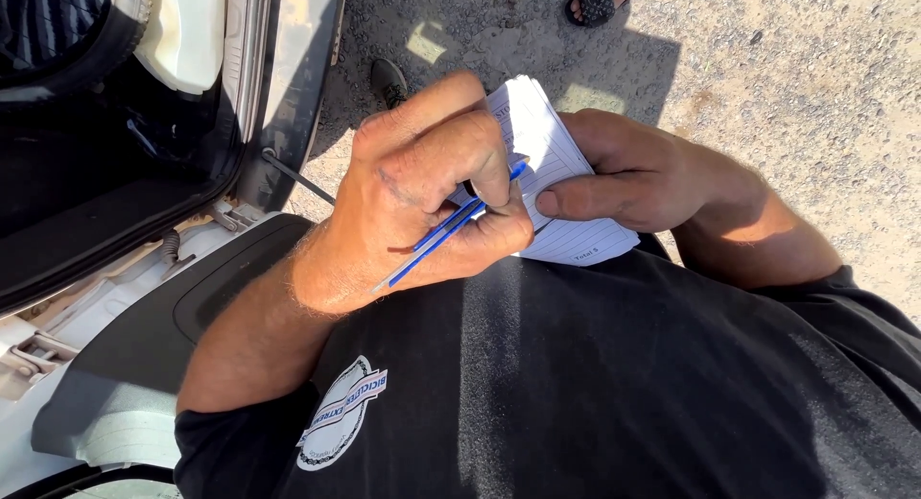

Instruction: Writing a service budget on a notepad while interacting with customers near a vehicle.

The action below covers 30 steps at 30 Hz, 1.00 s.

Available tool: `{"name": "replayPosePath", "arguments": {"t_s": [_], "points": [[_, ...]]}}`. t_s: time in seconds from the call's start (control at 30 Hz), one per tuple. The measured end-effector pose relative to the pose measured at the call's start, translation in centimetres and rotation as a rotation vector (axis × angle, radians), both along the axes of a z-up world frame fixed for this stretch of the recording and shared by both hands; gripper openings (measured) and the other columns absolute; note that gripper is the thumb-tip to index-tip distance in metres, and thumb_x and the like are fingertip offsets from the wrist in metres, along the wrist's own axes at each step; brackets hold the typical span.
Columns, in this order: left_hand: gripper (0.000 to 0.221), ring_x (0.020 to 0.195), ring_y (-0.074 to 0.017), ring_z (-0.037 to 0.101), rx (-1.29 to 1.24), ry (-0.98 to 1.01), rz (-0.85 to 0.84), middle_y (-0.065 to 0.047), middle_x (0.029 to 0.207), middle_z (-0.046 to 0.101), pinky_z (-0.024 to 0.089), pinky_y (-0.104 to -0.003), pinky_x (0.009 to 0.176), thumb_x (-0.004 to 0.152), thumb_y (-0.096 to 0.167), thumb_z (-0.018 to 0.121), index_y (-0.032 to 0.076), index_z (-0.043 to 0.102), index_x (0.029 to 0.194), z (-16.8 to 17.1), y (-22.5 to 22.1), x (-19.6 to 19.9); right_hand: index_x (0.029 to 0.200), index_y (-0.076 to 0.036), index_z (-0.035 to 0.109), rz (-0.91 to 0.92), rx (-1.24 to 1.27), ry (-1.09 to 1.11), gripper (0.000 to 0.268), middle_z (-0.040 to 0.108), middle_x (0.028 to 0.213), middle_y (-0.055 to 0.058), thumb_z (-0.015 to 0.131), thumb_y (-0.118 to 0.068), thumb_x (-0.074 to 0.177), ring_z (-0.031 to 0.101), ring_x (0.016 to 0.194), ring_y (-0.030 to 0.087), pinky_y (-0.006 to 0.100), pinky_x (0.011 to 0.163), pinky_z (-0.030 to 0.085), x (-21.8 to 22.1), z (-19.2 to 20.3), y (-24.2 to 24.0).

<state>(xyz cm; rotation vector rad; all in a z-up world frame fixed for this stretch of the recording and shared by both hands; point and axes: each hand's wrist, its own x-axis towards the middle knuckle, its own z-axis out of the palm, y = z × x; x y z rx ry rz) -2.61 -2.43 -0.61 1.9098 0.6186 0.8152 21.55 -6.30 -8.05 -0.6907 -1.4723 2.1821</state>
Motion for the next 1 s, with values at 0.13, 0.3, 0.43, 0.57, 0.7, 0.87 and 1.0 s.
{"name": "replayPosePath", "arguments": {"t_s": [0.13,0.3,0.43,0.57,0.7,0.87,1.0], "points": [[0.029,0.062,-0.0176,0.031,0.019,-0.011,0.013,-0.005,0.082,0.036,0.026,-0.032,0.056,0.077,-0.015,0.069,0.006,0.049,0.076,0.08,-0.14,-0.16,0.106,-0.005,0.057,0.018,-0.002,-0.031,0.022,0.055,0.077,-0.003,0.061,-0.026,0.101,0.053,0.067,0.01,0.029,0.056,0.047,-0.23,0.18,0.14],[0.027,0.063,-0.0173,0.032,-0.02,-0.009,-0.025,-0.005,0.08,0.037,0.026,-0.032,0.057,0.076,-0.014,0.067,0.005,0.049,0.076,0.31,-0.01,-0.5,0.104,-0.006,0.057,0.039,0.047,-0.034,0.021,0.054,0.076,-0.004,0.06,-0.027,0.102,0.052,0.064,0.009,0.028,0.055,0.045,-0.37,0.24,0.23],[0.029,0.065,-0.0175,0.039,-0.051,-0.032,0.0,-0.005,0.082,0.041,0.029,-0.032,0.059,0.079,-0.011,0.073,0.007,0.05,0.077,0.24,0.03,-0.58,0.104,-0.006,0.057,0.03,0.043,-0.035,0.022,0.054,0.077,-0.003,0.06,-0.027,0.102,0.052,0.066,0.01,0.029,0.057,0.045,-0.34,0.07,0.11],[0.029,0.063,-0.0161,0.032,-0.009,-0.026,0.032,-0.004,0.083,0.038,0.025,-0.031,0.056,0.076,-0.014,0.07,0.007,0.049,0.076,0.07,-0.05,-0.23,0.108,-0.005,0.057,0.013,0.014,-0.049,0.023,0.054,0.078,-0.004,0.062,-0.027,0.101,0.051,0.067,0.01,0.029,0.057,0.045,-0.24,0.13,0.05],[0.027,0.064,-0.0168,0.036,-0.046,-0.022,-0.009,-0.005,0.083,0.04,0.027,-0.031,0.058,0.079,-0.011,0.072,0.007,0.052,0.077,0.2,0.23,-0.19,0.101,-0.007,0.057,0.017,0.029,-0.068,0.018,0.052,0.074,-0.004,0.062,-0.024,0.1,0.05,0.063,0.01,0.029,0.054,0.044,-0.08,0.15,0.21],[0.031,0.068,-0.0188,0.044,-0.052,-0.075,-0.004,-0.007,0.083,0.044,0.034,-0.032,0.062,0.082,-0.013,0.072,0.006,0.049,0.078,0.43,0.5,0.12,0.1,-0.007,0.057,0.025,0.056,-0.035,0.021,0.052,0.074,-0.004,0.06,-0.027,0.101,0.051,0.064,0.009,0.029,0.056,0.044,0.09,0.12,0.37],[0.031,0.066,-0.0174,0.037,-0.039,-0.025,0.01,-0.005,0.082,0.04,0.028,-0.033,0.06,0.082,-0.011,0.075,0.008,0.05,0.077,0.26,0.36,0.23,0.1,-0.007,0.056,0.017,0.076,-0.057,0.02,0.05,0.075,-0.004,0.061,-0.026,0.101,0.048,0.065,0.009,0.029,0.056,0.043,0.27,0.07,0.29]]}}
